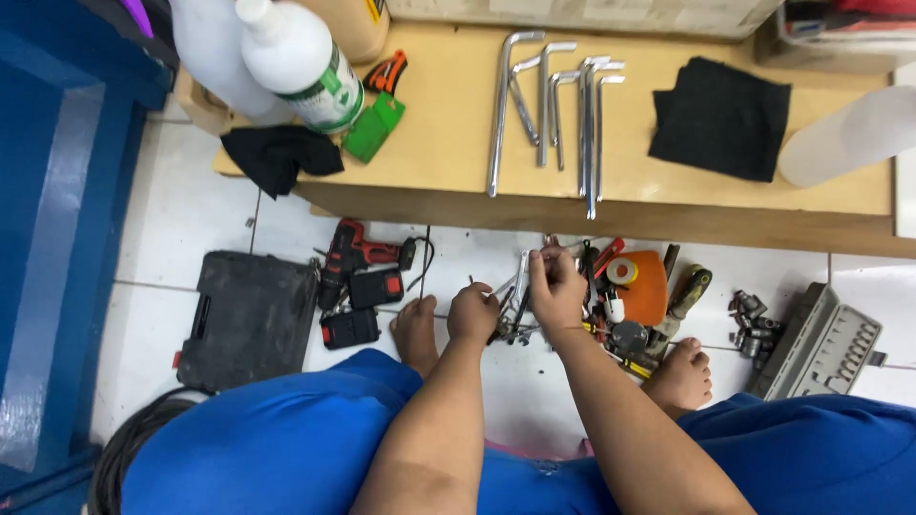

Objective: The person sorts a pile of hex keys on the floor, arranging them by size on a wooden shelf. They then spray a cleaning solution onto the keys and wipe each one with a black cloth before placing them into a wooden organizer.

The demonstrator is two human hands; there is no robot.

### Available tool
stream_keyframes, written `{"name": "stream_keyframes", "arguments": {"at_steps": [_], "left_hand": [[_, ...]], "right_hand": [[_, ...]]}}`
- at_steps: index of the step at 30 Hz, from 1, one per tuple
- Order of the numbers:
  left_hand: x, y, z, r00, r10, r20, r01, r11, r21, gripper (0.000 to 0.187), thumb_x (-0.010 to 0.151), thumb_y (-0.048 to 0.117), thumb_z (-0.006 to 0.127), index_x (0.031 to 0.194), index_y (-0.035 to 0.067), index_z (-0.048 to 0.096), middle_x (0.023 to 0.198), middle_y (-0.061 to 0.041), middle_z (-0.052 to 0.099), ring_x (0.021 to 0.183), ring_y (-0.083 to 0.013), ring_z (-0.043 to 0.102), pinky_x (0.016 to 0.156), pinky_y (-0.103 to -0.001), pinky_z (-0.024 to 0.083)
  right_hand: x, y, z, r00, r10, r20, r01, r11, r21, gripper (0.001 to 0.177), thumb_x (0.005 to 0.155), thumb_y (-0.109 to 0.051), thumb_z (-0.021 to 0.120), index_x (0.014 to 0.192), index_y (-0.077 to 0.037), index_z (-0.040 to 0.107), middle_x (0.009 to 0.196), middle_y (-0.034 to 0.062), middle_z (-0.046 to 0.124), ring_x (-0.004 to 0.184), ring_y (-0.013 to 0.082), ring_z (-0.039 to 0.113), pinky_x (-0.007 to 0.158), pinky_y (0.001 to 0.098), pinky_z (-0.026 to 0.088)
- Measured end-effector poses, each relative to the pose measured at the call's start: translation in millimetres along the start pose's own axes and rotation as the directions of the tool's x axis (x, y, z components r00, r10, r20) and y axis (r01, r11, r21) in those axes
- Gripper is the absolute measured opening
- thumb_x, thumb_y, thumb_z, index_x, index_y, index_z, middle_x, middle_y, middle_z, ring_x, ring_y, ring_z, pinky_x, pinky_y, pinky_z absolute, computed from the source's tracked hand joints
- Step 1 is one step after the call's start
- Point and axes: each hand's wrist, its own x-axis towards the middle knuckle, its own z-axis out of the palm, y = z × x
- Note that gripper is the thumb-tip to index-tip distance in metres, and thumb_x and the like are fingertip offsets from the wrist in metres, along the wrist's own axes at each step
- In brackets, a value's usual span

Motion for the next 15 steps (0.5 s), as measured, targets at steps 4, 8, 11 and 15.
{"name": "stream_keyframes", "arguments": {"at_steps": [4, 8, 11, 15], "left_hand": [[34, -64, 39, 0.966, -0.176, 0.19, 0.153, 0.979, 0.131, 0.035, 0.086, 0.017, 0.063, 0.12, 0.015, 0.07, 0.107, -0.007, 0.074, 0.103, -0.0269, 0.072, 0.083, -0.045, 0.06], [18, -41, 17, 0.938, -0.261, 0.23, 0.199, 0.945, 0.261, 0.032, 0.082, 0.007, 0.07, 0.114, 0.006, 0.071, 0.101, -0.015, 0.073, 0.099, -0.0323, 0.072, 0.079, -0.048, 0.061], [21, -42, 20, 0.939, -0.264, 0.22, 0.184, 0.927, 0.326, 0.03, 0.082, 0.001, 0.071, 0.111, 0.003, 0.069, 0.102, -0.016, 0.072, 0.102, -0.0337, 0.071, 0.082, -0.05, 0.06], [22, -56, 30, 0.939, -0.265, 0.218, 0.172, 0.914, 0.368, 0.023, 0.087, 0.0, 0.069, 0.109, 0.002, 0.069, 0.103, -0.014, 0.072, 0.106, -0.0316, 0.071, 0.086, -0.049, 0.06]], "right_hand": [[-26, 50, 0, 0.892, 0.404, 0.202, -0.343, 0.897, -0.279, 0.016, 0.093, -0.032, 0.071, 0.101, -0.018, 0.072, 0.074, 0.0087, 0.072, 0.075, 0.0282, 0.071, 0.067, 0.0423, 0.053], [-39, 80, 6, 0.693, 0.565, 0.447, -0.303, 0.791, -0.531, 0.03, 0.09, -0.033, 0.068, 0.117, -0.021, 0.07, 0.099, 0.0098, 0.077, 0.101, 0.0305, 0.072, 0.087, 0.0461, 0.057], [-40, 81, 10, 0.635, 0.547, 0.545, -0.183, 0.792, -0.582, 0.032, 0.09, -0.022, 0.066, 0.122, -0.016, 0.069, 0.102, 0.0136, 0.077, 0.101, 0.0316, 0.073, 0.088, 0.0449, 0.058], [-48, 93, 17, 0.634, 0.471, 0.614, -0.054, 0.819, -0.572, 0.031, 0.09, -0.016, 0.065, 0.121, -0.012, 0.071, 0.1, 0.0158, 0.077, 0.099, 0.0344, 0.073, 0.086, 0.0457, 0.06]]}}
